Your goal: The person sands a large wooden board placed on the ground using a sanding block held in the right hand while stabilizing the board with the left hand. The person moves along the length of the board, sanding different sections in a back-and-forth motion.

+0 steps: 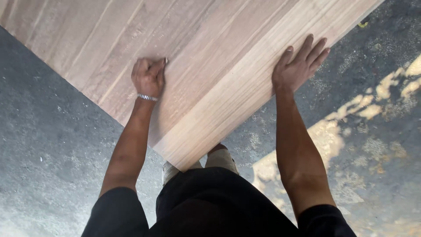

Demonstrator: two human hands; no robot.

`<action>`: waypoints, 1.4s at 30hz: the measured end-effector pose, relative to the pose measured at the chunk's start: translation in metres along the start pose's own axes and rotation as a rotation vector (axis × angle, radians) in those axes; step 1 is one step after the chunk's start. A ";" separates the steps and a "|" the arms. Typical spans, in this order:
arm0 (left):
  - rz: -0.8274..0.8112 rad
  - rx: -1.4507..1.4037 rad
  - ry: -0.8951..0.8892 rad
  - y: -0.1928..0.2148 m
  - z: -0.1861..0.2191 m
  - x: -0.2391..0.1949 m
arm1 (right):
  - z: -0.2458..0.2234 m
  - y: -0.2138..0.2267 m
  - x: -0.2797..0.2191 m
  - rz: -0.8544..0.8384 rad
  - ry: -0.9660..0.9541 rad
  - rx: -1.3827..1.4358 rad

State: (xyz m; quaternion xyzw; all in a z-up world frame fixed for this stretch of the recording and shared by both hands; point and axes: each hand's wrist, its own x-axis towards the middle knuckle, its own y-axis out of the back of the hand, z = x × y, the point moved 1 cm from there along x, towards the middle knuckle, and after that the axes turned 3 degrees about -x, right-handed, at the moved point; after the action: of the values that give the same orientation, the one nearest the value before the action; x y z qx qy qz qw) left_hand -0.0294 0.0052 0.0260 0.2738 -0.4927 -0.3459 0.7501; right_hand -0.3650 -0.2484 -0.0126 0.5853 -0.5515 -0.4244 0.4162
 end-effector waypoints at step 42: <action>-0.108 0.159 0.217 -0.046 -0.005 0.015 | 0.015 0.040 0.094 -0.185 0.260 -0.064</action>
State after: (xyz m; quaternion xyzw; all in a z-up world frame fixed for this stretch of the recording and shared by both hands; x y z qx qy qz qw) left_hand -0.0318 -0.0340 -0.0020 0.3943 -0.4188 -0.3142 0.7553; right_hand -0.3878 -0.3440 0.0175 0.6698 -0.4230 -0.3990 0.4618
